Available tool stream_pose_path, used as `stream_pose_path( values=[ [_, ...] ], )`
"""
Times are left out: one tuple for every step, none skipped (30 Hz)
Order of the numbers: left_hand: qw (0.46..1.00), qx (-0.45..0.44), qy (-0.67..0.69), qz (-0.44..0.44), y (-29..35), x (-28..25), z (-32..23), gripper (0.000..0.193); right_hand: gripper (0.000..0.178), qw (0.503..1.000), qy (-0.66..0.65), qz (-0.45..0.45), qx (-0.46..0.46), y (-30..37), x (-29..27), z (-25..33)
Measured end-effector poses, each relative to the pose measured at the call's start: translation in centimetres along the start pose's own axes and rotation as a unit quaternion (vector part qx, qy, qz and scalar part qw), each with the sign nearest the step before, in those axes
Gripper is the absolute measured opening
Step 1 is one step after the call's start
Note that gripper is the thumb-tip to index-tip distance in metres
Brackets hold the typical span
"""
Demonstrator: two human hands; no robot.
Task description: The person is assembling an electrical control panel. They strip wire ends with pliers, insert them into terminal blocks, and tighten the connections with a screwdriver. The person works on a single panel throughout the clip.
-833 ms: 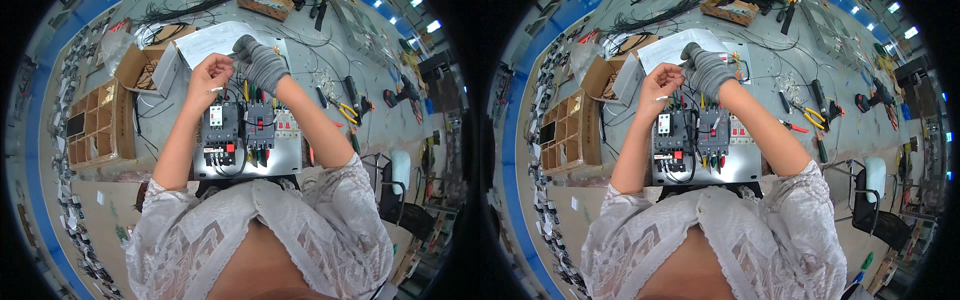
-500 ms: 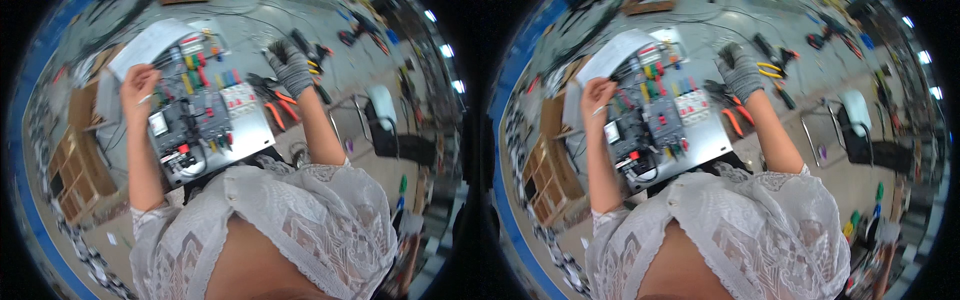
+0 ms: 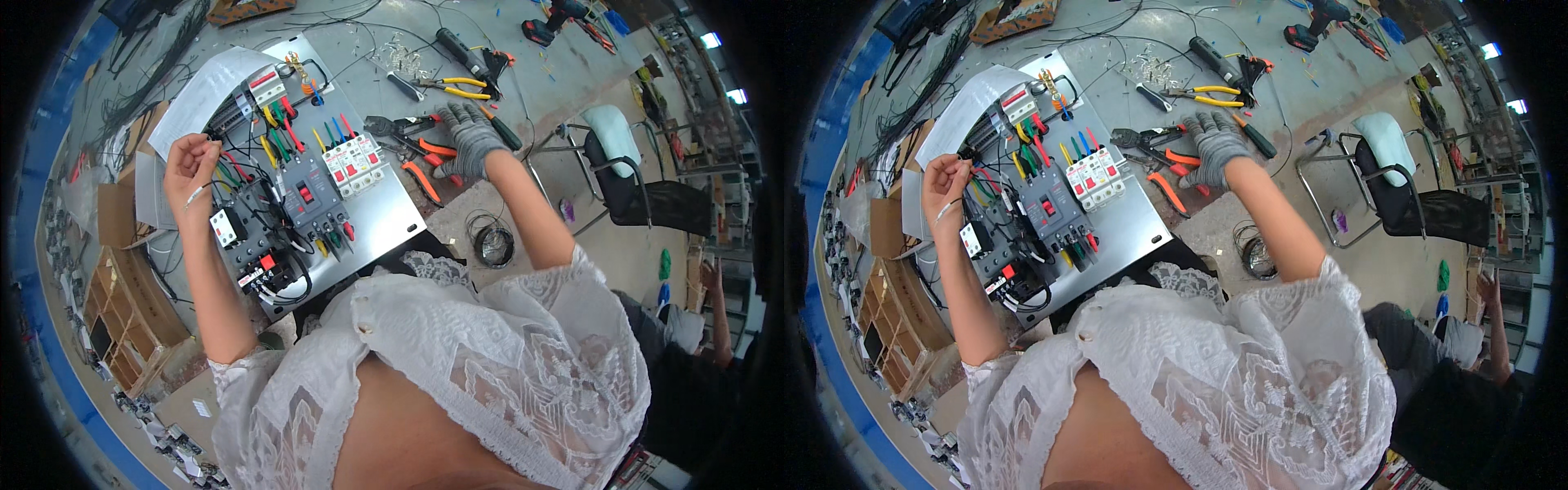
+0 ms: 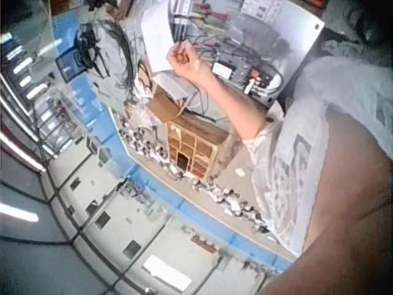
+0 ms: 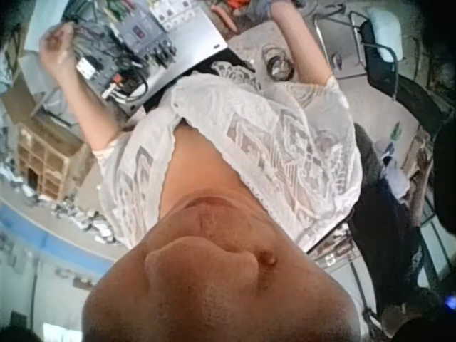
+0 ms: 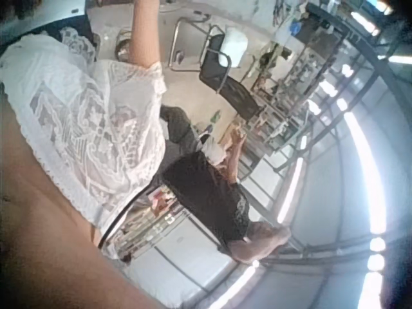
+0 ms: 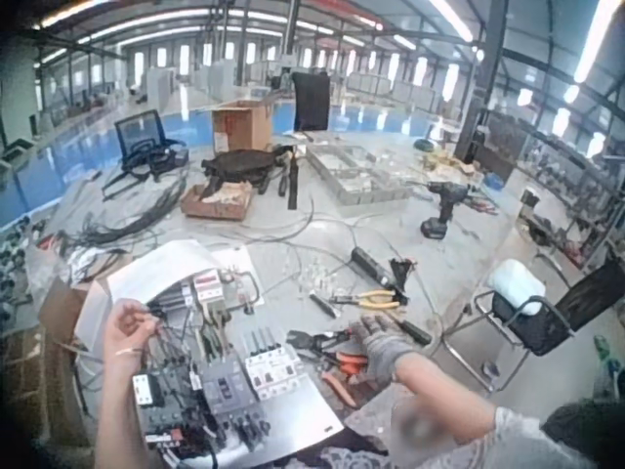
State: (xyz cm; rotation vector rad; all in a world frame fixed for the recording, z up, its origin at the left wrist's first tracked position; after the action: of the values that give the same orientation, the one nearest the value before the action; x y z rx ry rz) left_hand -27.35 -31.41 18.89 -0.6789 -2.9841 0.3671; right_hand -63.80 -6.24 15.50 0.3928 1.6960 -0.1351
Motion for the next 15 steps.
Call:
stream_pose_path(
  values=[
    [1.000,-0.001,0.000,-0.004,0.0,-0.1,0.1,0.021,0.115,0.999,-0.015,0.043,-0.017,-1.0,-0.1,-0.2],
    [1.000,-0.002,0.001,-0.007,0.0,-0.3,0.0,0.021,0.115,0.995,-0.030,0.086,-0.034,-1.9,-0.3,-0.3],
    [1.000,-0.001,0.001,-0.008,-0.1,-0.3,0.0,0.021,0.114,0.989,-0.041,0.131,-0.049,-2.4,-0.7,-0.3],
    [1.000,0.000,0.001,-0.008,-0.1,-0.2,-0.1,0.021,0.108,0.987,-0.042,0.143,-0.055,-2.6,-1.3,-0.3],
    [1.000,-0.001,0.001,-0.009,0.1,-0.2,-0.2,0.021,0.105,0.987,-0.027,0.146,-0.062,-2.8,-1.8,-0.2],
    [1.000,0.000,0.000,-0.011,0.2,-0.2,-0.2,0.022,0.103,0.986,-0.012,0.149,-0.069,-3.0,-2.3,-0.2],
    [1.000,0.001,-0.001,-0.014,0.2,-0.2,-0.2,0.022,0.100,0.986,0.003,0.151,-0.076,-3.2,-2.5,-0.1],
    [1.000,0.002,-0.002,-0.016,0.1,-0.3,-0.2,0.023,0.083,0.991,-0.010,0.106,-0.077,-3.7,-1.4,-0.6],
    [1.000,0.002,-0.003,-0.022,0.2,-0.4,-0.2,0.023,0.077,0.991,-0.017,0.114,-0.067,-3.7,-0.7,-1.2],
    [0.999,0.000,-0.027,-0.020,0.3,-0.8,0.1,0.024,0.072,0.990,-0.027,0.121,-0.066,-4.1,-0.1,-1.6],
    [0.999,-0.008,-0.033,-0.036,0.3,-0.6,0.3,0.022,0.067,0.989,-0.040,0.125,-0.071,-4.9,0.4,-1.3],
    [0.999,-0.005,-0.027,-0.042,0.4,-0.1,-0.2,0.022,0.060,0.987,-0.059,0.145,-0.039,-4.8,-1.0,-0.7],
    [0.998,-0.004,-0.039,-0.044,0.4,0.1,-0.7,0.022,0.054,0.983,-0.076,0.165,-0.007,-3.7,-2.8,-0.2],
    [0.999,0.001,-0.018,-0.035,0.4,0.3,-0.7,0.022,0.053,0.994,-0.085,0.053,-0.051,-2.7,-2.8,-0.8],
    [1.000,-0.011,-0.019,-0.019,0.3,0.2,-0.5,0.024,0.053,0.992,-0.092,-0.032,-0.076,-2.3,-3.5,-0.9]
  ],
)
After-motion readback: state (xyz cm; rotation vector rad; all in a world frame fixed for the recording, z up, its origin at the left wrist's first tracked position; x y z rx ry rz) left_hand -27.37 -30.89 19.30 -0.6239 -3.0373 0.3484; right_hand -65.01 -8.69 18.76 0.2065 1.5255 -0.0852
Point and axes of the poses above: each hand's wrist, its own y-axis away from the middle knuckle, its own x-axis out of the palm, z = x × y, the point moved 1 cm from there along -y, towards the middle knuckle, and after that the axes turned 3 degrees about y, right-handed, at the moved point
